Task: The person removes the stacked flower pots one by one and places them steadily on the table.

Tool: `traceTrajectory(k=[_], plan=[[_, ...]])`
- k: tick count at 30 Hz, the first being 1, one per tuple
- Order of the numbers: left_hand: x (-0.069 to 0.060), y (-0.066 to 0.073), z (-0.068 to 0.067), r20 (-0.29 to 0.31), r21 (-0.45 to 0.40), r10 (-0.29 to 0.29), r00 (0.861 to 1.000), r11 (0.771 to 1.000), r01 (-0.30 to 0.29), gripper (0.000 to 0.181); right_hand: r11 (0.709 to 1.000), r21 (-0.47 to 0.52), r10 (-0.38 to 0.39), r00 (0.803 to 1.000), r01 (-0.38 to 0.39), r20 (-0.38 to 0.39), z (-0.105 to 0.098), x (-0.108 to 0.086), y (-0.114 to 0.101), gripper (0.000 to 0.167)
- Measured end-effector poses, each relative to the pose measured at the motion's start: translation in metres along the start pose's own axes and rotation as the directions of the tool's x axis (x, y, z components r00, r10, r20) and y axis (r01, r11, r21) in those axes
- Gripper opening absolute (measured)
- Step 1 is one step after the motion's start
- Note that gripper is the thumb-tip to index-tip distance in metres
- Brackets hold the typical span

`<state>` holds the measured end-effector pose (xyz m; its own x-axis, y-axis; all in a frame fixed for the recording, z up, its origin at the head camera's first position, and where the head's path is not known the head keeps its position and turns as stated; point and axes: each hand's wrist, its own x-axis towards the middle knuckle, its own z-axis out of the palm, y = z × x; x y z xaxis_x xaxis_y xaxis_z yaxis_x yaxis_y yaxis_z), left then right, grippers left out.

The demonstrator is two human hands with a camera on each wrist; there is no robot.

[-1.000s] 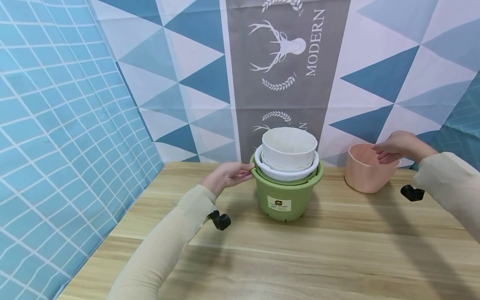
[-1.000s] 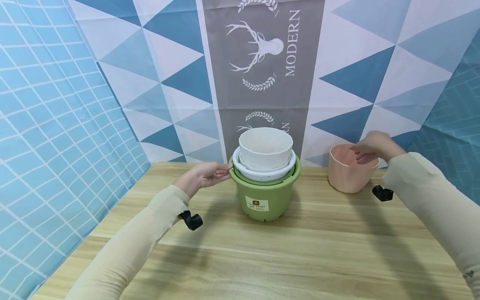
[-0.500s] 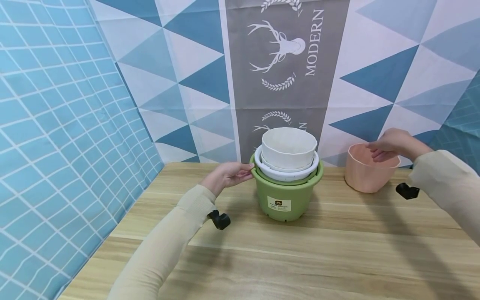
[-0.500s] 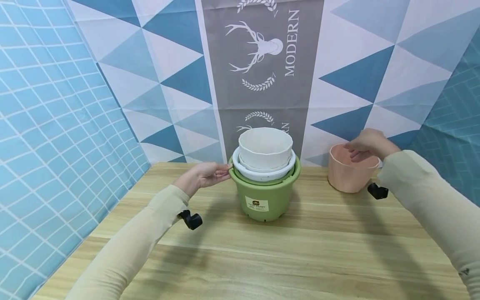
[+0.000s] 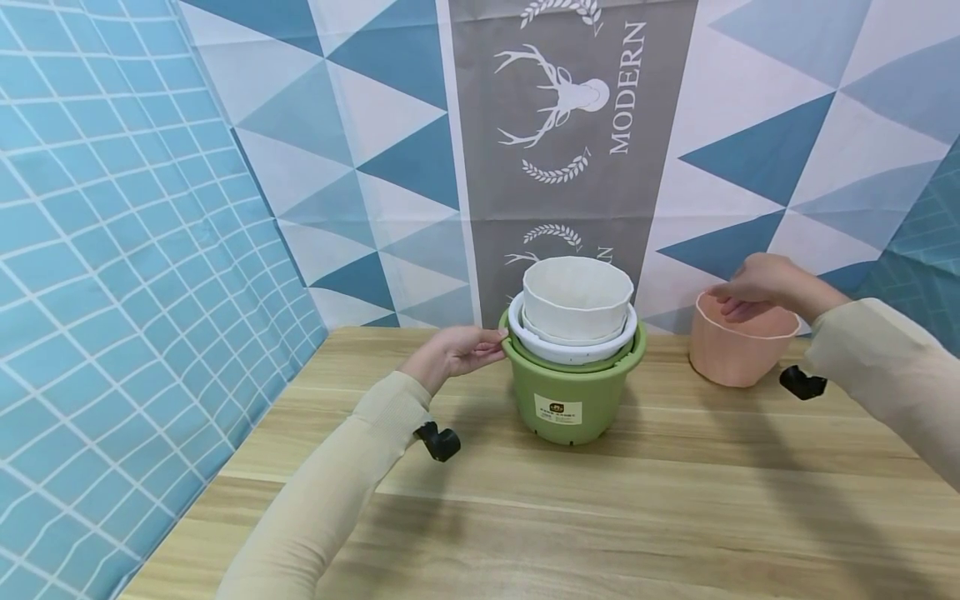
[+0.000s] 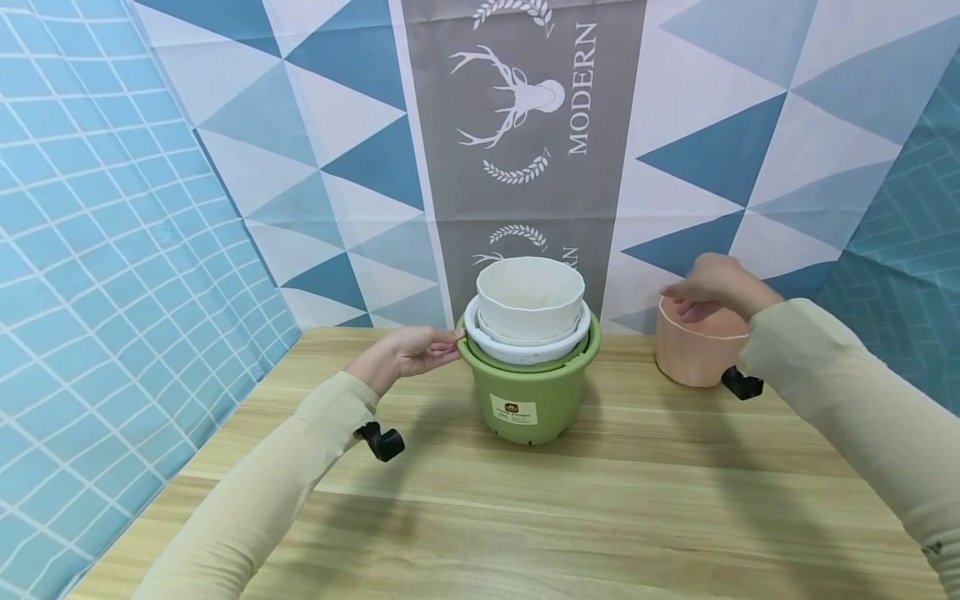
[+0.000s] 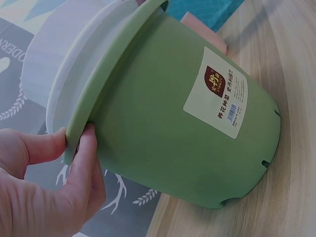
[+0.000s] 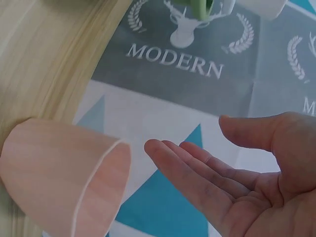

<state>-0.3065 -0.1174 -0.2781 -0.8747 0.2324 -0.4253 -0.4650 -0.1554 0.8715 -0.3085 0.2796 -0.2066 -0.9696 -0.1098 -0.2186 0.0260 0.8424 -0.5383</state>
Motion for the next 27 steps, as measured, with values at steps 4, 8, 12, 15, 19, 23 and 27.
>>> traceTrajectory(k=[4, 8, 12, 15, 19, 23, 27], plan=[[0.001, -0.001, 0.0, 0.003, -0.004, -0.003, 1.0, 1.0, 0.003, 0.044, 1.0, -0.026, -0.01, 1.0, 0.01, -0.014, 0.005, -0.001, -0.01, 0.046], [0.001, -0.001, 0.0, 0.003, -0.008, -0.002, 1.0, 1.0, 0.002, 0.045, 0.999, -0.037, -0.022, 1.0, 0.021, -0.017, 0.008, -0.001, -0.019, 0.043], [0.0, -0.001, 0.0, -0.003, -0.003, 0.001, 1.0, 1.0, -0.001, 0.044, 0.998, -0.051, -0.032, 0.999, 0.031, -0.022, 0.01, -0.002, -0.026, 0.043], [-0.001, 0.0, 0.0, -0.008, 0.002, 0.003, 1.0, 1.0, -0.003, 0.044, 0.998, -0.057, -0.035, 0.999, 0.033, -0.029, 0.011, -0.003, -0.032, 0.043], [-0.002, 0.001, 0.0, -0.01, 0.015, 0.008, 1.0, 1.0, -0.008, 0.044, 0.998, -0.043, -0.041, 0.999, 0.04, -0.029, 0.013, -0.006, -0.039, 0.046], [-0.002, 0.001, 0.0, -0.008, 0.022, 0.014, 1.0, 1.0, -0.014, 0.043, 0.998, -0.043, -0.05, 0.998, 0.048, -0.029, 0.015, -0.009, -0.047, 0.048], [-0.001, 0.0, 0.0, -0.009, 0.016, 0.014, 1.0, 1.0, -0.014, 0.044, 0.995, -0.073, -0.067, 0.997, 0.064, -0.035, 0.018, -0.012, -0.054, 0.049]])
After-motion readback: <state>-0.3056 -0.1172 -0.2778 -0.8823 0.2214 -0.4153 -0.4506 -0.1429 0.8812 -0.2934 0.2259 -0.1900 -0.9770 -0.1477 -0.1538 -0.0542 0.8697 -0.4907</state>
